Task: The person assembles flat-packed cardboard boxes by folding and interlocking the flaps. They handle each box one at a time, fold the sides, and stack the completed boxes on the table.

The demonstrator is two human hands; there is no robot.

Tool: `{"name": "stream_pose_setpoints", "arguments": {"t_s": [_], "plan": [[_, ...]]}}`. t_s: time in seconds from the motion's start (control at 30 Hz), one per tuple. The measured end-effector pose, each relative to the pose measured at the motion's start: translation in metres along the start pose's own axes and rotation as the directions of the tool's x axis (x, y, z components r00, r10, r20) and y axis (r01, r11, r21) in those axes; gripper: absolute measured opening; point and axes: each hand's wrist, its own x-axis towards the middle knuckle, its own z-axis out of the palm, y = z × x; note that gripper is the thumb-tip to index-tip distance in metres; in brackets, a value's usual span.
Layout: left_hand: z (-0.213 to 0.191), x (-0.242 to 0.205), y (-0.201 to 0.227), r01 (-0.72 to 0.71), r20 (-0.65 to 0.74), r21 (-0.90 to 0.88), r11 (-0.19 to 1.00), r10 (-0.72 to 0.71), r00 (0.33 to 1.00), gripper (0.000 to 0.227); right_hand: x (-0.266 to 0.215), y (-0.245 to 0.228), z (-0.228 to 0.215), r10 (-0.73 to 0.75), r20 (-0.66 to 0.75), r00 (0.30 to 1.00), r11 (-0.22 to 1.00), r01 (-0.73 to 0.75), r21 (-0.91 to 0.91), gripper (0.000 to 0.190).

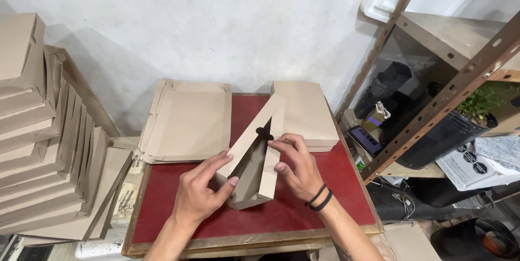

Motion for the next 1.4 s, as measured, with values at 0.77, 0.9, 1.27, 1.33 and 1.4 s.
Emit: {"name": "stream_pose_setpoints", "arguments": {"t_s": [0.77, 0.9, 1.27, 1.33, 1.4], "plan": [[-0.088, 0.005, -0.059, 0.644, -0.394, 0.036, 0.764, -0.581, 0.712, 0.041, -0.116, 0.112, -0.013, 0.585, -0.05, 0.81, 0.781, -0.545, 0.304, 0.026], [-0.086, -0.019, -0.095, 0.847, -0.264, -0.049, 0.529, -0.825, 0.5, 0.072, -0.122, 0.119, -0.007, 0.616, -0.046, 0.786, 0.757, -0.576, 0.309, 0.023], [-0.066, -0.013, -0.032, 0.437, -0.187, 0.422, 0.794, -0.396, 0.899, 0.067, -0.131, 0.113, -0.009, 0.617, -0.004, 0.787, 0.741, -0.579, 0.34, 0.017], [-0.049, -0.012, -0.014, 0.265, -0.147, 0.481, 0.836, -0.221, 0.964, 0.057, -0.135, 0.112, -0.013, 0.599, 0.013, 0.801, 0.761, -0.574, 0.304, 0.017], [-0.026, -0.008, 0.013, -0.02, 0.006, 0.341, 0.94, 0.019, 1.0, 0.046, -0.141, 0.106, -0.02, 0.565, 0.094, 0.82, 0.783, -0.568, 0.252, 0.022]]}}
